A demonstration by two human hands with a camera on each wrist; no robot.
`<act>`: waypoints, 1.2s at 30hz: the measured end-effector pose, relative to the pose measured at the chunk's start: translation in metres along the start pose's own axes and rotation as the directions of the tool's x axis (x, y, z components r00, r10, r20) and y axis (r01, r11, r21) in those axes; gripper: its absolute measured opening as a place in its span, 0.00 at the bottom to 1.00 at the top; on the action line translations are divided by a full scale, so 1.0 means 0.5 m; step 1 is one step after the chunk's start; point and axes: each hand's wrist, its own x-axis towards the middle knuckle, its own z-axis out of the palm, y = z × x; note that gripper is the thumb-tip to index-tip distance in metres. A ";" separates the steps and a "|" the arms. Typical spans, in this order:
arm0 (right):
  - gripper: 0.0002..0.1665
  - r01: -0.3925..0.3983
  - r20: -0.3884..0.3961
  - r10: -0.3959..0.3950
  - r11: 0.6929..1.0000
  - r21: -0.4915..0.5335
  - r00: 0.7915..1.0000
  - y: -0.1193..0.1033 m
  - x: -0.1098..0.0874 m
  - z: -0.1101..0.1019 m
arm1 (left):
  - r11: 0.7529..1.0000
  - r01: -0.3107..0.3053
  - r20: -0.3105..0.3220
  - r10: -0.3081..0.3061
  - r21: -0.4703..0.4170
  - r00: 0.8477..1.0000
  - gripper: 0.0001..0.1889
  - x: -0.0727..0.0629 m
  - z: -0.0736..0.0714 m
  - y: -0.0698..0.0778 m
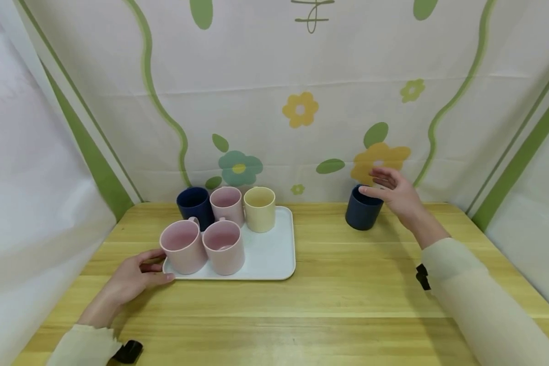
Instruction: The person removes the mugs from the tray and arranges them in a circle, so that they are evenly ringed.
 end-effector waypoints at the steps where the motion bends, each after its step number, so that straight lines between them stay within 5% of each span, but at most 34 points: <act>1: 0.55 0.021 -0.014 -0.021 1.000 0.007 1.000 -0.010 -0.002 0.009 | 1.000 0.002 0.000 -0.002 0.002 1.000 0.44 0.001 0.000 0.000; 6: 0.50 0.124 -0.032 -0.123 0.992 0.027 0.992 -0.053 -0.014 0.066 | 1.000 0.007 0.006 -0.007 0.009 1.000 0.44 0.003 0.000 0.003; 16: 0.44 0.201 0.149 -0.205 0.979 0.044 0.967 -0.110 -0.042 0.224 | 1.000 0.000 0.001 0.000 -0.004 1.000 0.44 0.003 -0.004 0.009; 26: 0.45 0.172 0.333 -0.213 0.974 0.151 0.919 -0.145 -0.080 0.392 | 1.000 -0.007 -0.010 0.007 0.009 1.000 0.43 -0.002 -0.010 0.000; 36: 0.49 0.112 0.452 -0.147 0.988 0.104 0.880 -0.146 -0.114 0.486 | 1.000 0.004 -0.003 -0.004 -0.016 1.000 0.44 -0.005 0.003 -0.001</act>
